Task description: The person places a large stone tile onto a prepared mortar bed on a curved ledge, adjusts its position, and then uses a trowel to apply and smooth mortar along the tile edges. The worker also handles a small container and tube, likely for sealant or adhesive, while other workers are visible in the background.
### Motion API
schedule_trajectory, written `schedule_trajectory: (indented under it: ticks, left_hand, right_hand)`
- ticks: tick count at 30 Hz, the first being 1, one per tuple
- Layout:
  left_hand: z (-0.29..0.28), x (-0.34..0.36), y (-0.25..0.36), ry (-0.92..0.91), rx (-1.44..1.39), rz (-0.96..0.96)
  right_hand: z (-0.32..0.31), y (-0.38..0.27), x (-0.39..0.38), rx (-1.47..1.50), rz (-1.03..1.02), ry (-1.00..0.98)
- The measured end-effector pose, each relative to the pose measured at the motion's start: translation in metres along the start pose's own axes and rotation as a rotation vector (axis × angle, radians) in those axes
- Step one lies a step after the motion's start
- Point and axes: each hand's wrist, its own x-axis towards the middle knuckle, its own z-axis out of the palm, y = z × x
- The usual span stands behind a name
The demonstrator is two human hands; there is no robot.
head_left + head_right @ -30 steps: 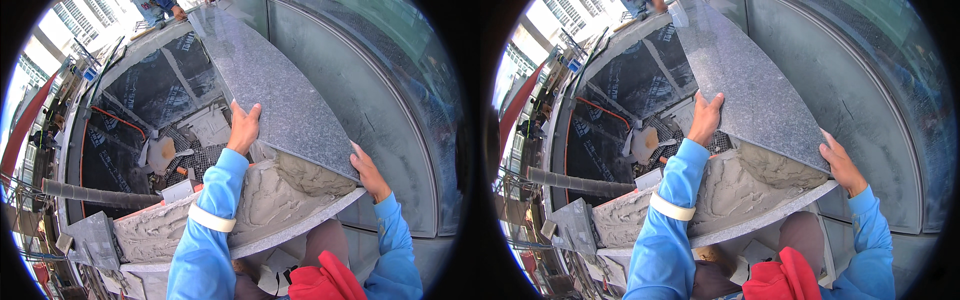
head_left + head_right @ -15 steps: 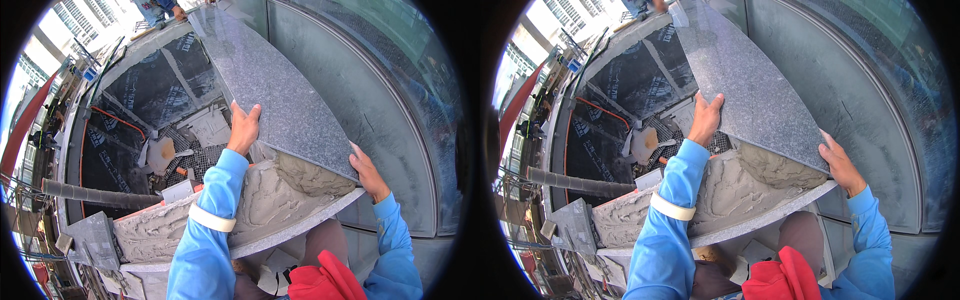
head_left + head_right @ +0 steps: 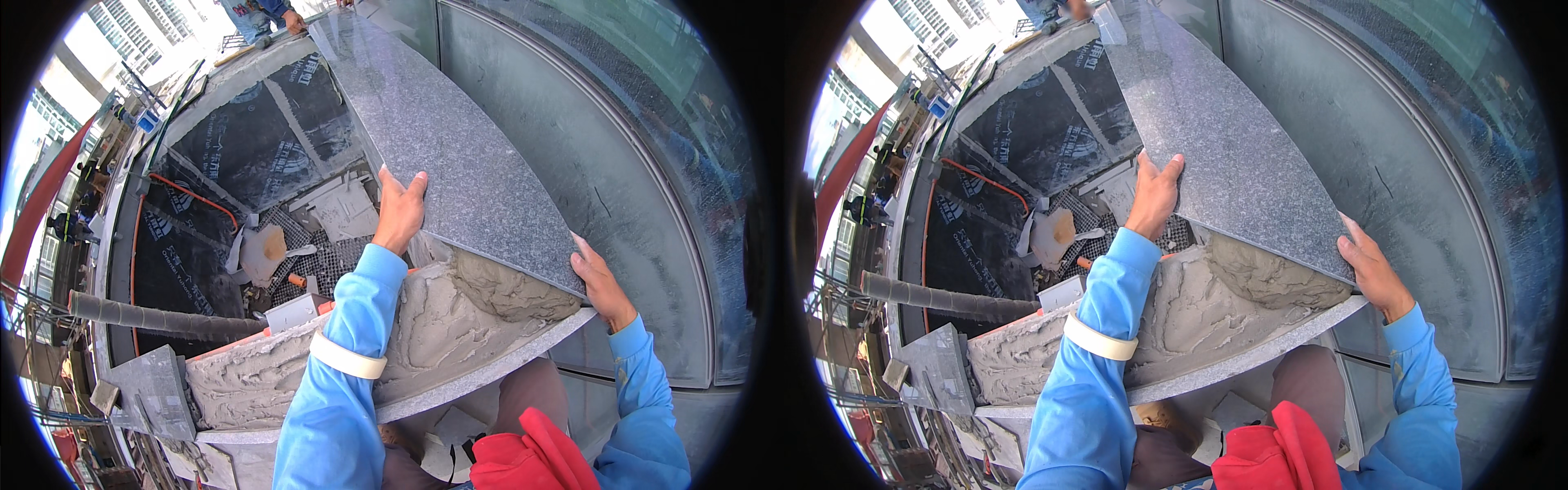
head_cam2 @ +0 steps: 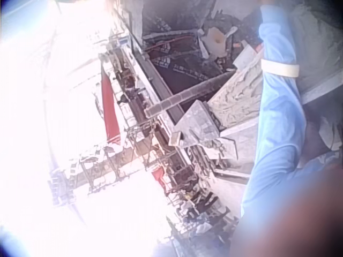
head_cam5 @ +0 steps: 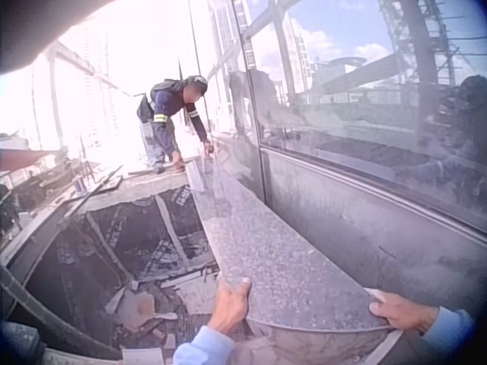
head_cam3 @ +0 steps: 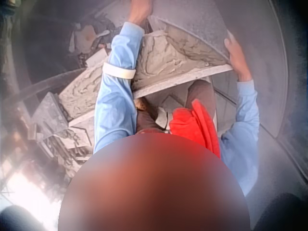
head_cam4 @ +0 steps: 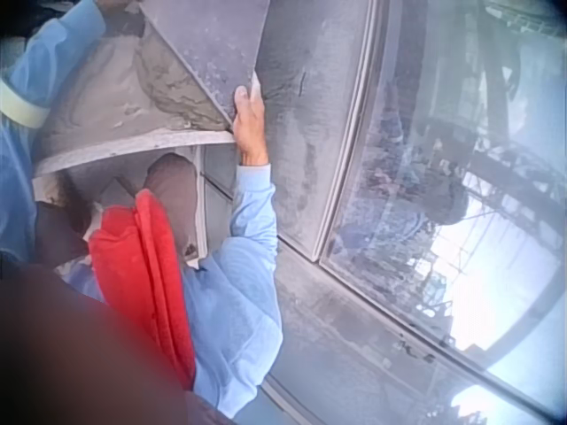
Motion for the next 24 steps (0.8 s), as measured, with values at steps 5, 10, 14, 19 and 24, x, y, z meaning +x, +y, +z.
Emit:
schedule_trajectory:
  ticks: [5,10,14,19,24]
  left_hand:
    - [-0.001,-0.001,0.000,-0.012,-0.008,0.012]
    - [0.000,-0.002,0.002,0.006,0.020,-0.008]
    - [0.001,-0.002,0.003,0.001,0.013,-0.004]
    - [0.002,-0.004,0.008,0.034,0.132,-0.031]
    - [0.003,-0.008,0.010,0.046,0.149,-0.023]
  right_hand:
    - [0.000,0.000,-0.001,-0.009,-0.006,0.002]
    - [0.000,-0.002,-0.001,-0.017,-0.015,0.007]
    - [-0.002,0.002,0.000,-0.047,0.006,0.012]
    - [-0.005,0.004,-0.001,-0.069,0.028,0.013]
    - [0.003,-0.048,0.027,-0.795,-0.146,0.124]
